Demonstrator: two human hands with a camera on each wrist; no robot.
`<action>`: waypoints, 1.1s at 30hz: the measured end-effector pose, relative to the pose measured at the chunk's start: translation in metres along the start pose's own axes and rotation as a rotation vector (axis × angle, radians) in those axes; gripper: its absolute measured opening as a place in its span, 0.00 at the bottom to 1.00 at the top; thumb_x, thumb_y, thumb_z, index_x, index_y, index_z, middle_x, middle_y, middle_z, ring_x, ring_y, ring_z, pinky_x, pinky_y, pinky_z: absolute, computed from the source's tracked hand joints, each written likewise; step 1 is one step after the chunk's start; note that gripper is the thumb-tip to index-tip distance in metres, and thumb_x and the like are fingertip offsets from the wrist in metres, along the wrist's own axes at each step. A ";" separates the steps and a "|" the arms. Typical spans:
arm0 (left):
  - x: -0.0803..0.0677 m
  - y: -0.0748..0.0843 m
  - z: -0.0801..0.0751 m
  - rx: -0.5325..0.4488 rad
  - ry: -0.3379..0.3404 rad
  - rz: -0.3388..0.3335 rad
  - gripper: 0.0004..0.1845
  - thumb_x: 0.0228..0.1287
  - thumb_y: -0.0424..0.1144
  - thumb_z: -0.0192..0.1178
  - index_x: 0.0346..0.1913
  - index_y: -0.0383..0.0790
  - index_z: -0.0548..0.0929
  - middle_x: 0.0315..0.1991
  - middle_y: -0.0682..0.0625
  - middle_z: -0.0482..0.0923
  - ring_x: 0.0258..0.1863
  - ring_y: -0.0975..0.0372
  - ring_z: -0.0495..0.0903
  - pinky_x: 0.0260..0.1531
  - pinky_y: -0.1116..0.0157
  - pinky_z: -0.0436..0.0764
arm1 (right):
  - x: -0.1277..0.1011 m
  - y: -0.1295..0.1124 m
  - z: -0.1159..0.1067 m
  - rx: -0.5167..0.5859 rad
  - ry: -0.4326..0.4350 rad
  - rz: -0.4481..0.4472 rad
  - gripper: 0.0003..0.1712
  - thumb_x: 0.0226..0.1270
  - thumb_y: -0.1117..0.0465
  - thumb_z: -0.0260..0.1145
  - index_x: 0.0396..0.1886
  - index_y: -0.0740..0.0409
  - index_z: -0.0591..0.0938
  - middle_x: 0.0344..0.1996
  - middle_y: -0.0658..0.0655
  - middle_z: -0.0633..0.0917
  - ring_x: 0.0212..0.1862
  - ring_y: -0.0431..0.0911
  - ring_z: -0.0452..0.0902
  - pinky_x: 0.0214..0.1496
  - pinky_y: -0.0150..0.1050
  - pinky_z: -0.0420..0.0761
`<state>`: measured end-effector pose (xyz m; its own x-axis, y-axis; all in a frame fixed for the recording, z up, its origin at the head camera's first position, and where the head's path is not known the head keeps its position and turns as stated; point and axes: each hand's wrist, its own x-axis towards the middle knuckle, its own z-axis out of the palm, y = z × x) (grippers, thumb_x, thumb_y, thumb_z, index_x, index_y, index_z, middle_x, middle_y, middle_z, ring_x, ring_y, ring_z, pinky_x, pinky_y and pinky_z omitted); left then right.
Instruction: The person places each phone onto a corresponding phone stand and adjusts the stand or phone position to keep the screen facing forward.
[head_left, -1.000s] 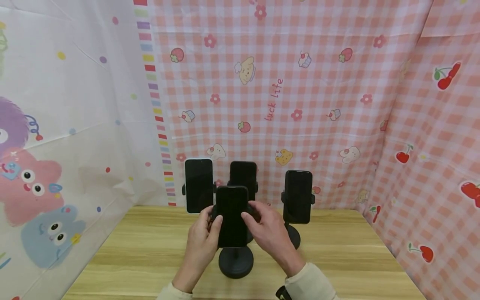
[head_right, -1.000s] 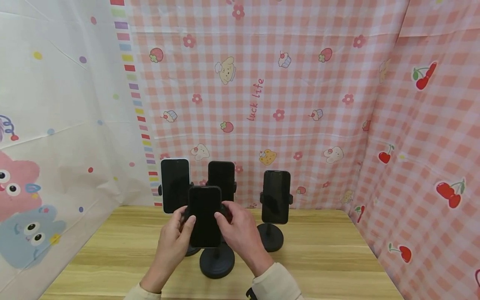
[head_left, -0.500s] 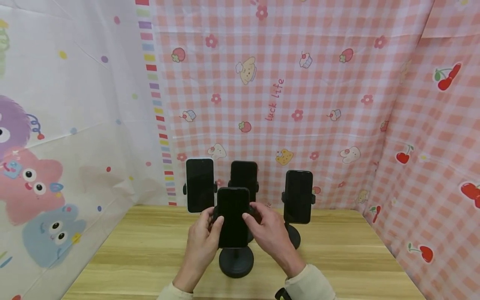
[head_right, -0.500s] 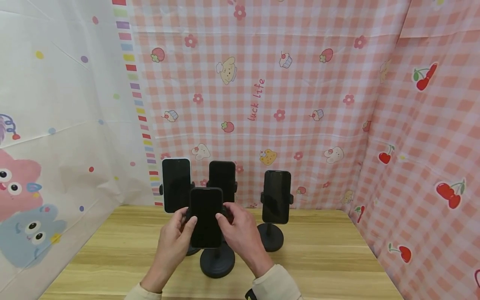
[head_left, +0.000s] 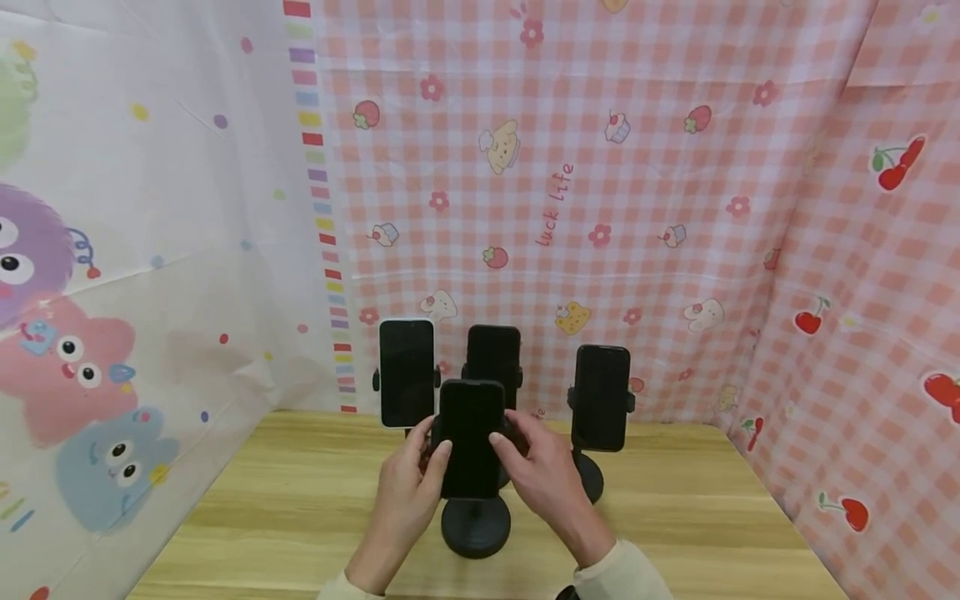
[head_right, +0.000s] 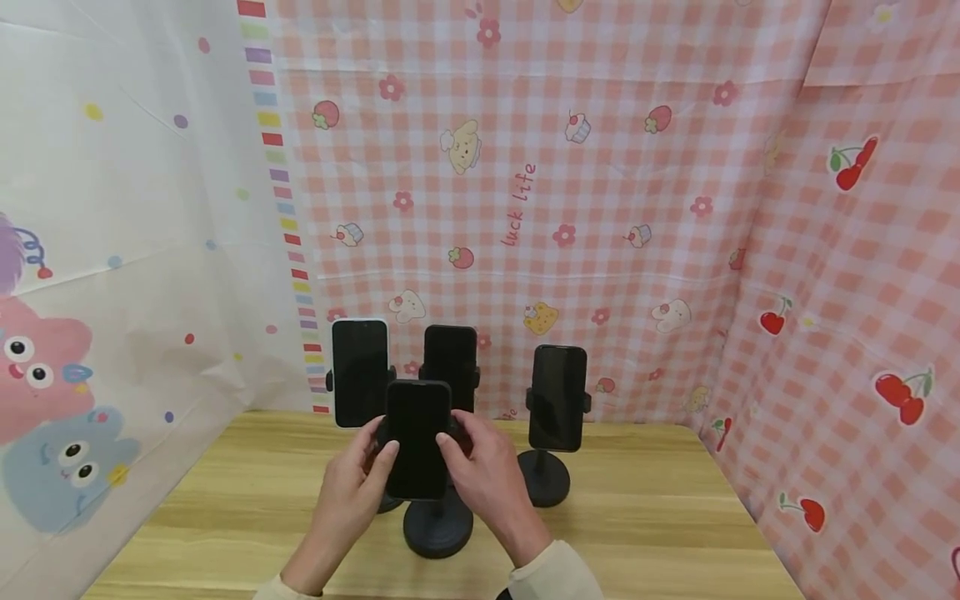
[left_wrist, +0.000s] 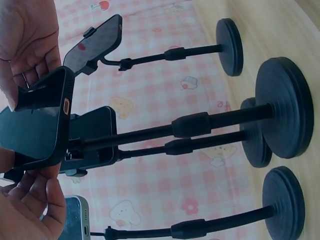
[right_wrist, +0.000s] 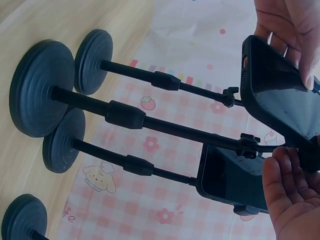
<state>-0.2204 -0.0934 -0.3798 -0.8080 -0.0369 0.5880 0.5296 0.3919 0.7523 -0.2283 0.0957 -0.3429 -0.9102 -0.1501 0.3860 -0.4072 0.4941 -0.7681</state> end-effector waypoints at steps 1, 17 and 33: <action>-0.001 -0.001 0.000 0.006 -0.006 0.002 0.19 0.73 0.37 0.58 0.62 0.32 0.74 0.38 0.46 0.85 0.29 0.65 0.80 0.31 0.67 0.82 | -0.001 0.001 0.000 0.002 -0.001 0.003 0.27 0.73 0.48 0.63 0.63 0.59 0.78 0.45 0.54 0.85 0.44 0.45 0.80 0.49 0.50 0.80; -0.014 -0.013 -0.008 0.139 -0.100 0.002 0.16 0.72 0.40 0.61 0.55 0.33 0.80 0.30 0.57 0.78 0.25 0.69 0.73 0.28 0.69 0.77 | -0.006 0.015 0.000 -0.007 -0.017 0.010 0.24 0.70 0.49 0.66 0.61 0.55 0.80 0.38 0.47 0.85 0.40 0.41 0.81 0.46 0.46 0.80; -0.042 -0.044 -0.021 0.236 -0.221 -0.119 0.18 0.71 0.43 0.62 0.57 0.37 0.81 0.29 0.60 0.77 0.28 0.70 0.74 0.30 0.69 0.77 | -0.040 0.058 0.005 -0.092 -0.066 0.051 0.24 0.67 0.50 0.69 0.55 0.61 0.82 0.36 0.49 0.83 0.36 0.40 0.79 0.38 0.35 0.79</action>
<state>-0.2041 -0.1284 -0.4312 -0.9104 0.0947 0.4028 0.3752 0.5994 0.7071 -0.2156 0.1263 -0.4059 -0.9336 -0.1776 0.3112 -0.3548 0.5786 -0.7344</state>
